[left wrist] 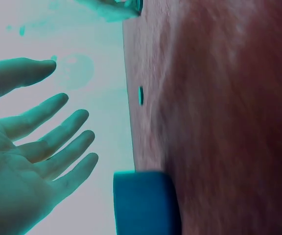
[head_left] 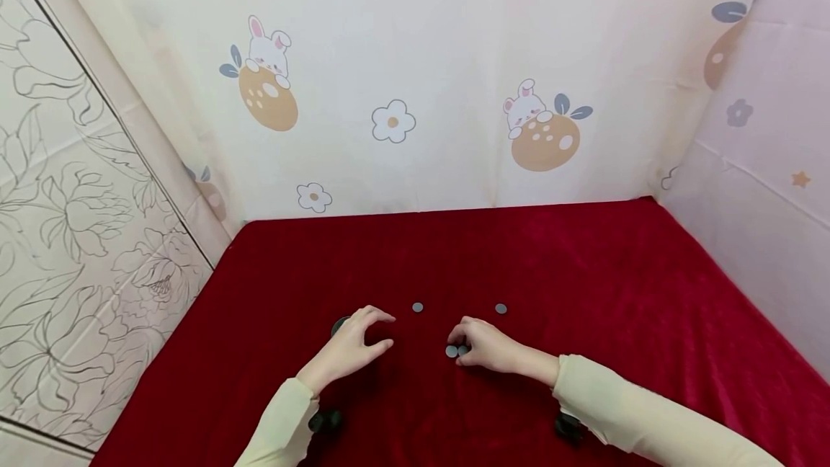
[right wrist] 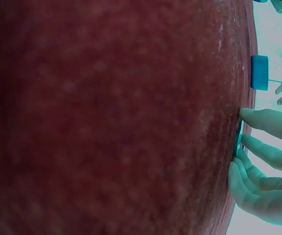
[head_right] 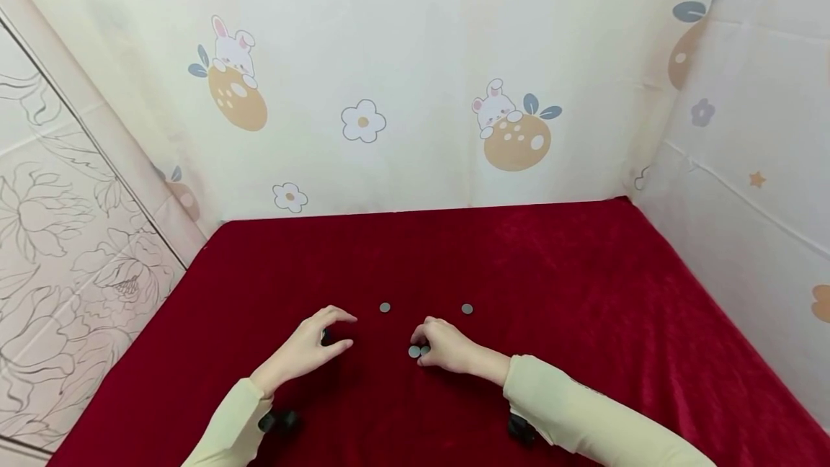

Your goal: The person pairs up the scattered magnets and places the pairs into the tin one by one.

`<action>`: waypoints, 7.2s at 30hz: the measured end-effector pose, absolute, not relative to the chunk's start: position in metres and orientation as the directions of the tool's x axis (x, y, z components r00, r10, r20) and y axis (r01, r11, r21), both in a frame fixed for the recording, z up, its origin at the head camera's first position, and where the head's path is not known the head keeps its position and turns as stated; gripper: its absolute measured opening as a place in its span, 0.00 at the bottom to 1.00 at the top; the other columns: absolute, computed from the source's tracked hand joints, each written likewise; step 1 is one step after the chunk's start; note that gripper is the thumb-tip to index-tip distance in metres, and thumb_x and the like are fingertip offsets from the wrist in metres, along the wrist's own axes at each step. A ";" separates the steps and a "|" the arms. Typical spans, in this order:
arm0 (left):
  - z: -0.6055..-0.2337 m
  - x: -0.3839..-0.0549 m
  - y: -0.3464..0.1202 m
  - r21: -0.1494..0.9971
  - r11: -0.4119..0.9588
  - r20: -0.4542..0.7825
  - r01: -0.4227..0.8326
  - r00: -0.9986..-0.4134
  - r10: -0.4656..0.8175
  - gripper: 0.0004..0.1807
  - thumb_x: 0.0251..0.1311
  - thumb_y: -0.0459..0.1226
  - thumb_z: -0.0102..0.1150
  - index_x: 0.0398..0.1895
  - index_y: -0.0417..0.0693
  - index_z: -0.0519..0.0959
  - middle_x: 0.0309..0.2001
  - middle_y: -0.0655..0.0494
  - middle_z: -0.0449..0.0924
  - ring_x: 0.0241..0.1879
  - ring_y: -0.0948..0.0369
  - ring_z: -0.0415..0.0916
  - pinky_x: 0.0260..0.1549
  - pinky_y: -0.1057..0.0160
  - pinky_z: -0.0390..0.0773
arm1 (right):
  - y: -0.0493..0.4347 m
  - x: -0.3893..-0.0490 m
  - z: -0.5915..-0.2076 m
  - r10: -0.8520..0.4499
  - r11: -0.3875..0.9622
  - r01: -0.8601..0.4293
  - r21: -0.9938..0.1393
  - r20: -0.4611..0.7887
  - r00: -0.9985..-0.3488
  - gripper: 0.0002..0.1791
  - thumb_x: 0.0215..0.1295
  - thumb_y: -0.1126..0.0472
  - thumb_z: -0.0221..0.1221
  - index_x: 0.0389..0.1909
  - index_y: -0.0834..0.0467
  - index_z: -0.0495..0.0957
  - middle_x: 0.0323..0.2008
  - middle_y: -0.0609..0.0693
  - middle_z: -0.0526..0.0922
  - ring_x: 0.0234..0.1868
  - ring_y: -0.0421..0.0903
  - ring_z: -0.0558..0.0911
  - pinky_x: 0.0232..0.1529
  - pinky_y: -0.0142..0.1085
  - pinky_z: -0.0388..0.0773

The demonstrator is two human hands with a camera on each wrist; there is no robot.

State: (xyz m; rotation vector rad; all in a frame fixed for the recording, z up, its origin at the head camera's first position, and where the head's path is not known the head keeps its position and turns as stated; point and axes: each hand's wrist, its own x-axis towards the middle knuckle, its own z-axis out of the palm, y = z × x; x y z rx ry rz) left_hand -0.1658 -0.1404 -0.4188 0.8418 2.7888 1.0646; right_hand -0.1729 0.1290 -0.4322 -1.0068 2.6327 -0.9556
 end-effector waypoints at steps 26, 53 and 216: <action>-0.430 -0.162 -0.191 0.645 0.683 0.159 0.342 -0.935 0.317 0.20 0.51 0.38 0.61 0.49 0.48 0.73 0.48 0.58 0.69 0.50 0.56 0.67 0.47 0.53 0.68 | 0.120 -0.176 -0.436 -0.682 0.556 -0.579 -0.596 0.071 -0.728 0.09 0.42 0.74 0.59 0.28 0.61 0.78 0.26 0.46 0.75 0.27 0.37 0.73 0.28 0.26 0.71; -0.443 -0.169 -0.211 0.661 0.689 0.098 0.298 -0.944 0.315 0.26 0.52 0.38 0.60 0.55 0.39 0.68 0.52 0.47 0.68 0.49 0.48 0.69 0.46 0.52 0.70 | 0.071 -0.189 -0.420 -0.665 0.479 -0.520 -0.707 0.095 -0.741 0.07 0.45 0.70 0.60 0.28 0.60 0.80 0.24 0.47 0.79 0.24 0.35 0.73 0.27 0.25 0.71; -0.434 -0.239 -0.092 0.586 0.640 -0.003 0.497 -0.789 0.614 0.17 0.53 0.33 0.58 0.47 0.36 0.73 0.43 0.47 0.73 0.43 0.56 0.72 0.43 0.61 0.72 | 0.192 -0.224 -0.424 -0.470 0.654 -0.354 -0.669 0.008 -0.883 0.15 0.45 0.71 0.62 0.38 0.71 0.77 0.35 0.59 0.79 0.33 0.50 0.76 0.32 0.36 0.73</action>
